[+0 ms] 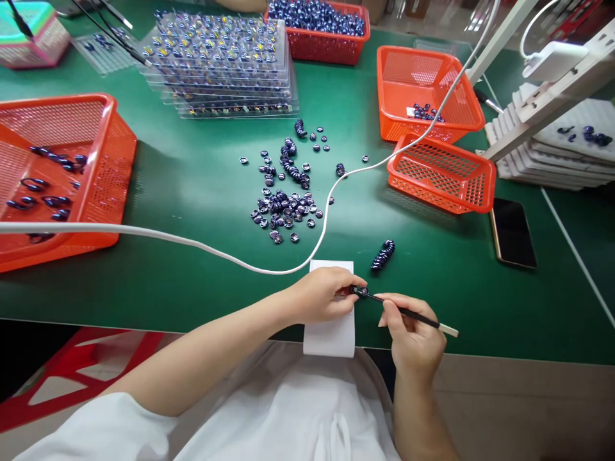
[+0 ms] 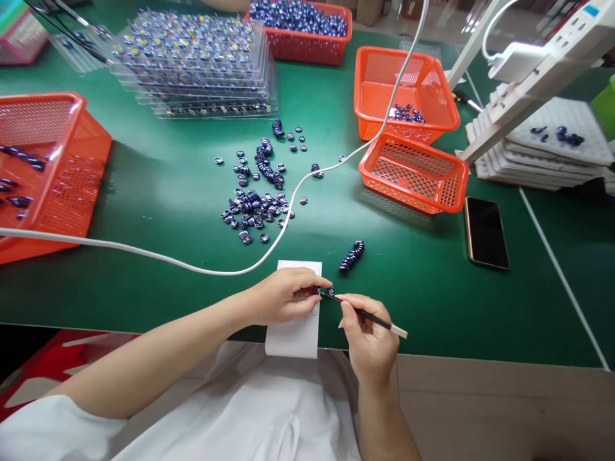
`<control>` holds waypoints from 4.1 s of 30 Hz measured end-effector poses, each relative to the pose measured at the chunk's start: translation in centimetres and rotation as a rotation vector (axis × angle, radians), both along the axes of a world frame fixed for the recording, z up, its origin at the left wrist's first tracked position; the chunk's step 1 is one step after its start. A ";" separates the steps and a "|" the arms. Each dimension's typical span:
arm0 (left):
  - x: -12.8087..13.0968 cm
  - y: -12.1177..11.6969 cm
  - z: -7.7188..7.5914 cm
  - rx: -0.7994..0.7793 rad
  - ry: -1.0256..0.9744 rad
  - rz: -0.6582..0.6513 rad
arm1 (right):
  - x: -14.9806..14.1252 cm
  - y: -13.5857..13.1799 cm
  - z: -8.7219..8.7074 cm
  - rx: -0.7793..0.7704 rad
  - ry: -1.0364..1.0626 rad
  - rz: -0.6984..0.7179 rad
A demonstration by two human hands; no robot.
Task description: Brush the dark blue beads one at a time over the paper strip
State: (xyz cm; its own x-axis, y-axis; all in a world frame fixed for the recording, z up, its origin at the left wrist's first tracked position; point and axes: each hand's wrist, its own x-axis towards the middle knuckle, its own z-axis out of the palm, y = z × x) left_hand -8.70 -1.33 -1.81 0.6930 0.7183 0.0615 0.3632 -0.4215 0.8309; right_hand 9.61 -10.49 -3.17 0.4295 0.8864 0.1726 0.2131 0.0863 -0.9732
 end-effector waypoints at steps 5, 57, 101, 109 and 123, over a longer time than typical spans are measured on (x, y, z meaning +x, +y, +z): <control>0.0 0.0 0.0 0.005 0.000 -0.012 | 0.0 0.0 0.1 -0.018 -0.023 0.008; 0.5 -0.4 -0.1 0.045 -0.031 0.054 | 0.1 -0.4 -0.6 0.055 -0.131 0.080; 2.6 -1.1 0.3 0.494 0.392 -0.188 | -0.4 0.5 -0.3 0.205 0.223 -0.306; 1.9 0.7 0.0 0.427 0.281 -0.067 | -0.4 0.6 -0.3 0.206 0.237 -0.298; -3.7 -2.3 -0.3 0.308 -0.004 -0.062 | 0.6 -1.5 1.0 -0.245 -0.071 0.120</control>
